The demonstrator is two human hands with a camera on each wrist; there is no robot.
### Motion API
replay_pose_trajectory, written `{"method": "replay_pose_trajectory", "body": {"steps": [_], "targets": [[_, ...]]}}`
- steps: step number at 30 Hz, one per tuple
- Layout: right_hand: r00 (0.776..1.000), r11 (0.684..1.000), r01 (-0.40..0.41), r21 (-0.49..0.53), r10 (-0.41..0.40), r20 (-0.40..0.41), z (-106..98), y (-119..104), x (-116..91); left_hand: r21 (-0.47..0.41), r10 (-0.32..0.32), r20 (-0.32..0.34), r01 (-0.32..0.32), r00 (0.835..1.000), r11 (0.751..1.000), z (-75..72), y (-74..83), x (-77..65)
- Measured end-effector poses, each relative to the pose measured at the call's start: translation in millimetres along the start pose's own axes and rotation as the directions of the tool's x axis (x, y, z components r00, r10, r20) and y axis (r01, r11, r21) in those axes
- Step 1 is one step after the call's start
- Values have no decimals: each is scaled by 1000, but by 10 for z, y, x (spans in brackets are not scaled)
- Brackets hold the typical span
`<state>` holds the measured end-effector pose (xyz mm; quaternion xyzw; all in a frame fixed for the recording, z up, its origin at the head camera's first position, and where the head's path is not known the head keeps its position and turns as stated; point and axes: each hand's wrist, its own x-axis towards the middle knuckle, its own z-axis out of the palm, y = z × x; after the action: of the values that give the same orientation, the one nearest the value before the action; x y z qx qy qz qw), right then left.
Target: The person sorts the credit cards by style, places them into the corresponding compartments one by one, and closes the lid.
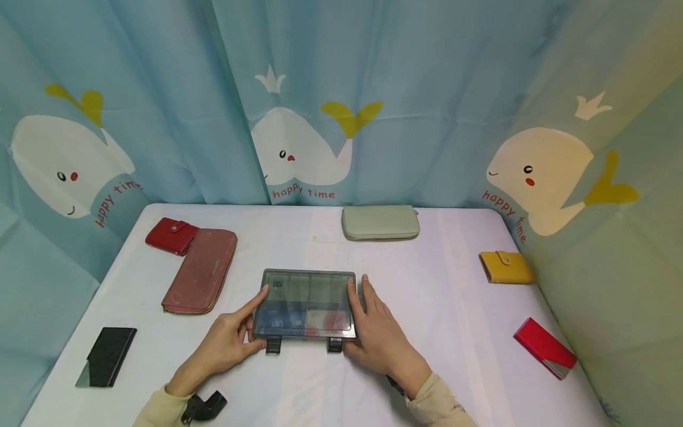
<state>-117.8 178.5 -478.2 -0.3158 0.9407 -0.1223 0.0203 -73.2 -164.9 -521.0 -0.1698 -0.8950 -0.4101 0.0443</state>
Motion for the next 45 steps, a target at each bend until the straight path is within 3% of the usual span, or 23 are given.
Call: {"method": "replay_pose_trajectory", "body": {"steps": [3,5,12,17,26,34,45], "targets": [[999,996,8,-87,-11,-37,48,-26,47,-4,-1,-1,1,1000,1000,-8,-4,3],[999,996,14,-92,-17,-32,47,-29,66,-7,3,0,-3,1000,1000,-6,-6,8],[999,994,-14,105,9,44,33,-13,47,9,0,1,0,1000,1000,4,-10,8],[997,984,-28,174,15,76,18,14,0,7,9,-12,-9,1000,1000,21,-10,13],[999,981,-14,192,4,50,29,10,-62,13,28,-59,-27,998,1000,37,-29,13],[1000,982,8,190,-8,-1,55,-28,-50,-81,40,-82,-46,996,996,19,-49,28],[1000,971,10,238,-10,-4,90,-41,-44,-129,-19,-93,6,995,992,32,-60,25]]}}
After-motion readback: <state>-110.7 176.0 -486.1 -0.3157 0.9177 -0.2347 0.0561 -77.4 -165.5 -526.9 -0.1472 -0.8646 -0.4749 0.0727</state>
